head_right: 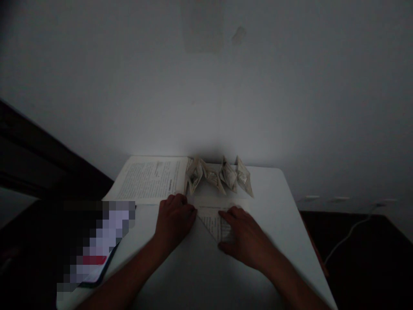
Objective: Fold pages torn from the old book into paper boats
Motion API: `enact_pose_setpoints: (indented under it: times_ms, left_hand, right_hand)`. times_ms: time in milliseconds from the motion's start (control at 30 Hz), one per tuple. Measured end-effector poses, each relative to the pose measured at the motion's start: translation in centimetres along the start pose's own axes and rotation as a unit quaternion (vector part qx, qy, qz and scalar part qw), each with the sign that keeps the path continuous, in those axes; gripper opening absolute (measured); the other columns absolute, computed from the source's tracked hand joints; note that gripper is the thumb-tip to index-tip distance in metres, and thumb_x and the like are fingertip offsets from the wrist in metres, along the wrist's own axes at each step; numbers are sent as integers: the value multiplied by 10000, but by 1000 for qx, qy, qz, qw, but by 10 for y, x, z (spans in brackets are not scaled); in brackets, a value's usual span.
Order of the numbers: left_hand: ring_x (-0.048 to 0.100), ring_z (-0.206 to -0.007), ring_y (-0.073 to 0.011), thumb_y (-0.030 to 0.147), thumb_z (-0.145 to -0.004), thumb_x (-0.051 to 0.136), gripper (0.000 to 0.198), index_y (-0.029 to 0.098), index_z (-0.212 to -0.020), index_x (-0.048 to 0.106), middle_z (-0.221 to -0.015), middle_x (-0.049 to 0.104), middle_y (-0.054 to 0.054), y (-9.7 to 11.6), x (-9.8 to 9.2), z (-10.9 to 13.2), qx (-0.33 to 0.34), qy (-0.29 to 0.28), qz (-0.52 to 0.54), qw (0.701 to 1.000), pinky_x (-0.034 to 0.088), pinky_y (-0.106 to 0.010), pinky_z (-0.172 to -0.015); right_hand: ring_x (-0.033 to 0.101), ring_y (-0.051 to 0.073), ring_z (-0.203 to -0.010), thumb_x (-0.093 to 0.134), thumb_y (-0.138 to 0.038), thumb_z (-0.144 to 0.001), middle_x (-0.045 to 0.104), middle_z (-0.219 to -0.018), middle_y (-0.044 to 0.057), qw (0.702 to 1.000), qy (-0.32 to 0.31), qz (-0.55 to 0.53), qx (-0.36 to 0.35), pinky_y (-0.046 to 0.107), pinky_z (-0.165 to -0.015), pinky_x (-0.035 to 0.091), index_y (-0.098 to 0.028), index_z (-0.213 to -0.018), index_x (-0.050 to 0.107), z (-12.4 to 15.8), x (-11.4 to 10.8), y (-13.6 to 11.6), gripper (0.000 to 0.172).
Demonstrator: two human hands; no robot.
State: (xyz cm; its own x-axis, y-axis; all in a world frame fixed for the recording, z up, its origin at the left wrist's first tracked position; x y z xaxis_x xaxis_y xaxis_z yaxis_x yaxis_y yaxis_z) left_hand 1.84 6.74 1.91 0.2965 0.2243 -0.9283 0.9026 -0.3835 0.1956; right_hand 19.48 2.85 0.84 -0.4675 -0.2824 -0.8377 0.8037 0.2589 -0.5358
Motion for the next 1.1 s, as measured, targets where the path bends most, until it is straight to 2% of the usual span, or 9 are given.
enact_pose_setpoints:
  times_ms: [167,533,867,967,1100]
  left_hand:
    - [464,-835,-224,276,-781,587,108,224,-715,655,-846,559,-34,3,-1,1,4,-7,-5,1000,318,-395,-722]
    - [465,-847,-213,276,-772,613,100,223,-696,649,-817,558,-22,31,5,12,67,-55,77,993,327,-390,-760]
    - [459,-835,-199,276,-768,620,97,219,-696,649,-798,558,-22,58,13,22,108,-118,128,979,312,-359,-729]
    - [459,-843,-203,302,-786,598,119,223,-717,653,-808,559,-26,58,13,23,108,-132,138,976,307,-356,-721]
    - [461,-853,-206,342,-748,639,118,224,-760,639,-835,561,-18,57,15,24,102,-132,157,973,311,-356,-740]
  right_hand:
    - [470,244,-1055,675,-257,-642,522,-1108,74,1000,-1,-3,3,368,-945,365,-205,-1267,469,-1,-1,-2,661]
    - [478,244,-1042,680,-253,-639,522,-1096,74,1000,0,-6,-3,367,-941,372,-207,-1259,478,0,-2,-2,653]
    - [469,238,-1061,677,-257,-658,515,-1125,86,999,3,-10,-34,354,-950,373,-185,-1270,460,0,0,-1,654]
    - [460,240,-1081,613,-237,-732,506,-1147,99,998,8,-16,-60,369,-959,370,-174,-1277,451,0,-2,0,572]
    - [498,229,-1022,444,-163,-846,538,-1079,97,998,21,-19,-61,387,-908,411,-198,-1262,469,-1,-4,0,418]
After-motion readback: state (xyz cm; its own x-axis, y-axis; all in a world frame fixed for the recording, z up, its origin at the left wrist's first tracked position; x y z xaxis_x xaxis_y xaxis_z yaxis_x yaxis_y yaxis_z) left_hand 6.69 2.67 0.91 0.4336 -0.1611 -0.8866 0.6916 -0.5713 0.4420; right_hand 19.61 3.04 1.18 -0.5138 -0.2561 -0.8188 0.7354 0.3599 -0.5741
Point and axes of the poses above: each hand's wrist, its own z-axis away from the middle knuckle, its own x-axis out of the palm, y = z × x, the point moved 6 cm from there along -z, towards the middle knuckle
